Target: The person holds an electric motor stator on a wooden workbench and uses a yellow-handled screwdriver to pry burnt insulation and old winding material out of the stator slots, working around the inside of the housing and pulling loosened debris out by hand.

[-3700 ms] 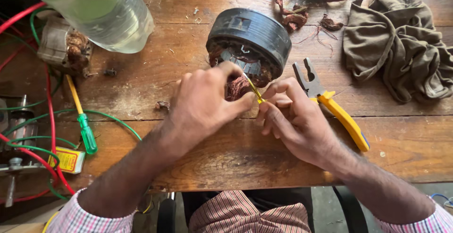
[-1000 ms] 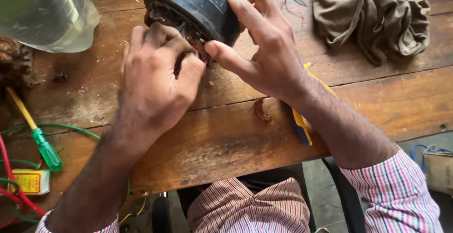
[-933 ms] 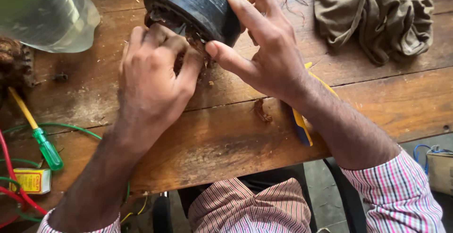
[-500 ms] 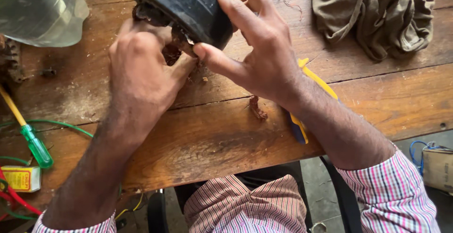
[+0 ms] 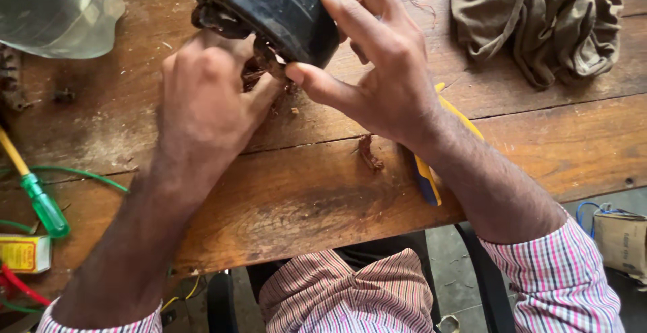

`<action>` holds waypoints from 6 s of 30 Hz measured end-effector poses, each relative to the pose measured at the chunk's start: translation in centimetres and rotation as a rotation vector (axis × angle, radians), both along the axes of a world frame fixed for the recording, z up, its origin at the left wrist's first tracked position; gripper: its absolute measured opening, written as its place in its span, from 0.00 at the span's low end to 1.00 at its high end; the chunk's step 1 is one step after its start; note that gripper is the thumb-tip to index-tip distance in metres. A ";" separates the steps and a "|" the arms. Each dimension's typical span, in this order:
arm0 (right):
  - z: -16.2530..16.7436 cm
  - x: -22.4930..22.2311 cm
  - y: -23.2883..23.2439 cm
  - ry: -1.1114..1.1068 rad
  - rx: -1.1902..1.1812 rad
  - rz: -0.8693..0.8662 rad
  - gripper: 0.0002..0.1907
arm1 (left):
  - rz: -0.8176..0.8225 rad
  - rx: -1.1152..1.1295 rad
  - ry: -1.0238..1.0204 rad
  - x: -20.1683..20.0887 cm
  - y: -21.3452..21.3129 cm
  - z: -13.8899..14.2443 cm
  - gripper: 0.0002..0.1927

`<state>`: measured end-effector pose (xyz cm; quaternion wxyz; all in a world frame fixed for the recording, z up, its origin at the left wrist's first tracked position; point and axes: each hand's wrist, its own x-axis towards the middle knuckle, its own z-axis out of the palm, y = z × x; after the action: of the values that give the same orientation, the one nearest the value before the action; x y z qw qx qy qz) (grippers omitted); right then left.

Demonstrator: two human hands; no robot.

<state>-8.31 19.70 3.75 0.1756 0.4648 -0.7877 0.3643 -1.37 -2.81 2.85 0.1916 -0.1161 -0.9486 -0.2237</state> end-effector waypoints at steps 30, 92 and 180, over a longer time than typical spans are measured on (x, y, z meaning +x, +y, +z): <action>0.2 0.8 -0.1 0.031 -0.026 -0.007 0.35 | 0.174 0.026 -0.130 0.0 0.7 -1.0 0.17; 0.1 0.9 -0.2 -0.063 -0.052 -0.113 0.31 | 0.030 0.240 0.040 1.3 2.1 0.2 0.11; 1.2 -1.0 0.7 -0.159 0.124 0.020 0.30 | 0.126 -0.030 -0.014 0.3 2.2 -2.1 0.24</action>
<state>-9.28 20.41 4.95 0.0796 0.4521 -0.8156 0.3522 -1.11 -0.59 0.75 0.1968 -0.0572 -0.9586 -0.1976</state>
